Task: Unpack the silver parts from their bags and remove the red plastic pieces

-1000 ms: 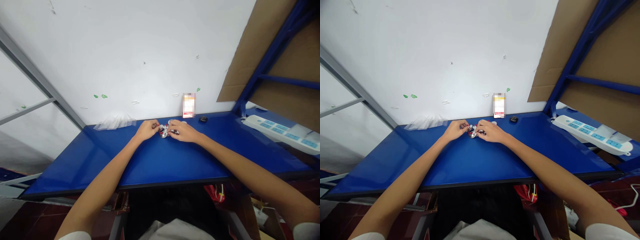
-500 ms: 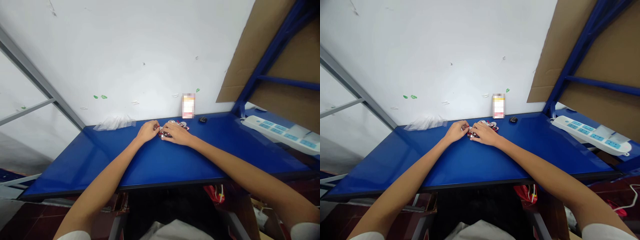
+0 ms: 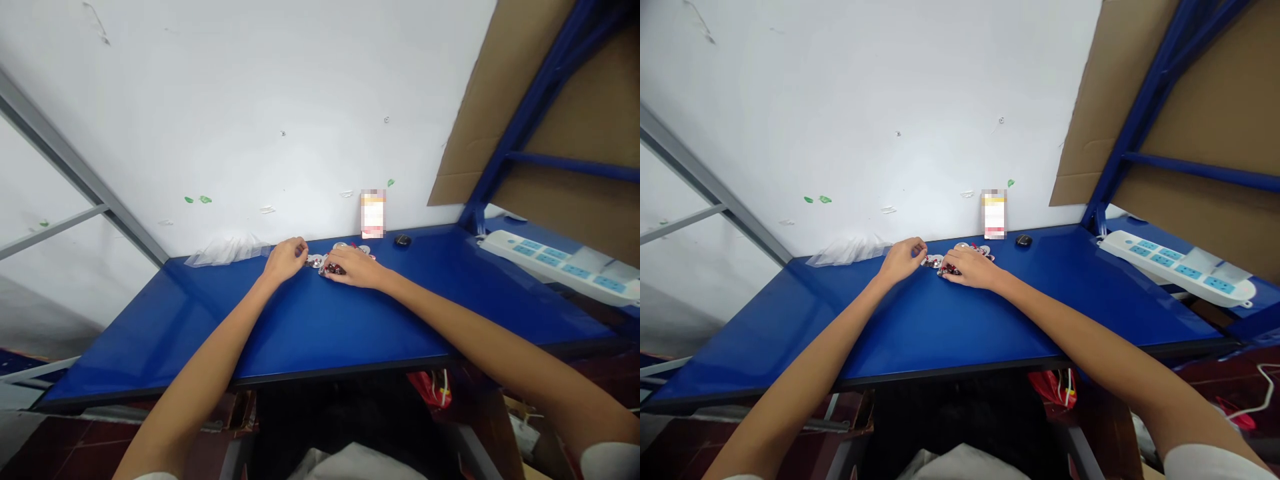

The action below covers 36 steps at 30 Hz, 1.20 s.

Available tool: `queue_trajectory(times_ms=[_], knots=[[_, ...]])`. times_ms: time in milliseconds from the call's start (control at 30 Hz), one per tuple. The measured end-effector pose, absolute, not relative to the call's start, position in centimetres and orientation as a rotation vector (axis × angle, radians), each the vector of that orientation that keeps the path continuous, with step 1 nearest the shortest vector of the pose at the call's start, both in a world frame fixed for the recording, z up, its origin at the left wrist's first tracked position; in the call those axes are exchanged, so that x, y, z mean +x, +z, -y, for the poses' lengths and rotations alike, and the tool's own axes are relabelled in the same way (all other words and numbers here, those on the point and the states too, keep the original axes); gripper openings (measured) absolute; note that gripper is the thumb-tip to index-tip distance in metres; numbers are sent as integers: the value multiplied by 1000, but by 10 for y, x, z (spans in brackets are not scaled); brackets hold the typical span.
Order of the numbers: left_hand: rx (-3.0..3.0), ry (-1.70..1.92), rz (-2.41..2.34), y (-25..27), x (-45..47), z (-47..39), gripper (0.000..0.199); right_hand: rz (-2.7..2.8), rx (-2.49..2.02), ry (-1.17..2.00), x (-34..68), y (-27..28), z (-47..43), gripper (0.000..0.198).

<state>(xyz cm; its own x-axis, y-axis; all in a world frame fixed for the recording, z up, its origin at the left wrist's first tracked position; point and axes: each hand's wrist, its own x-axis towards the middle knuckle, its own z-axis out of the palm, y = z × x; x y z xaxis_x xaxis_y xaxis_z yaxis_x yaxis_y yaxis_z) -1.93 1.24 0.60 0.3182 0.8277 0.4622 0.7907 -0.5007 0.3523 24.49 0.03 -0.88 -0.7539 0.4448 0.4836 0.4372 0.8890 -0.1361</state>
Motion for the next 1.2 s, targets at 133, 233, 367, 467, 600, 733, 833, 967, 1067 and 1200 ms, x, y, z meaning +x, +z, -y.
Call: queue_trajectory(times_ms=[133,233,367,467,600,733,833,967,1067,1200], knots=[[2628,789,-1502,2,-28,-19,19,2543,-639,25,249,-6,2,16],[2636,680,-1418,-2,-33,-24,21,2557,-644,35,251,-4,3,16],[2580,637,-1416,-8,-35,-30,18,2569,-662,46,252,-5,1,21],[2571,634,-1446,-8,-34,-30,14,2579,-634,48,252,-7,-2,23],[2585,652,-1560,-6,-34,-26,13,2571,-643,65,251,-8,-2,18],[2536,722,-1725,-3,-36,-24,17,2529,-690,122,251,-7,2,17],[2506,772,-1736,-4,-37,-24,16,2490,-738,157,251,-7,2,17],[2479,787,-1649,-5,-33,-24,11,2456,-801,136,254,-9,-3,21],[2458,735,-1600,-5,-26,-21,9,2441,-806,117,257,-11,-9,28],[2465,747,-1596,-3,-21,-17,11,2357,-870,208,258,-14,-13,30]])
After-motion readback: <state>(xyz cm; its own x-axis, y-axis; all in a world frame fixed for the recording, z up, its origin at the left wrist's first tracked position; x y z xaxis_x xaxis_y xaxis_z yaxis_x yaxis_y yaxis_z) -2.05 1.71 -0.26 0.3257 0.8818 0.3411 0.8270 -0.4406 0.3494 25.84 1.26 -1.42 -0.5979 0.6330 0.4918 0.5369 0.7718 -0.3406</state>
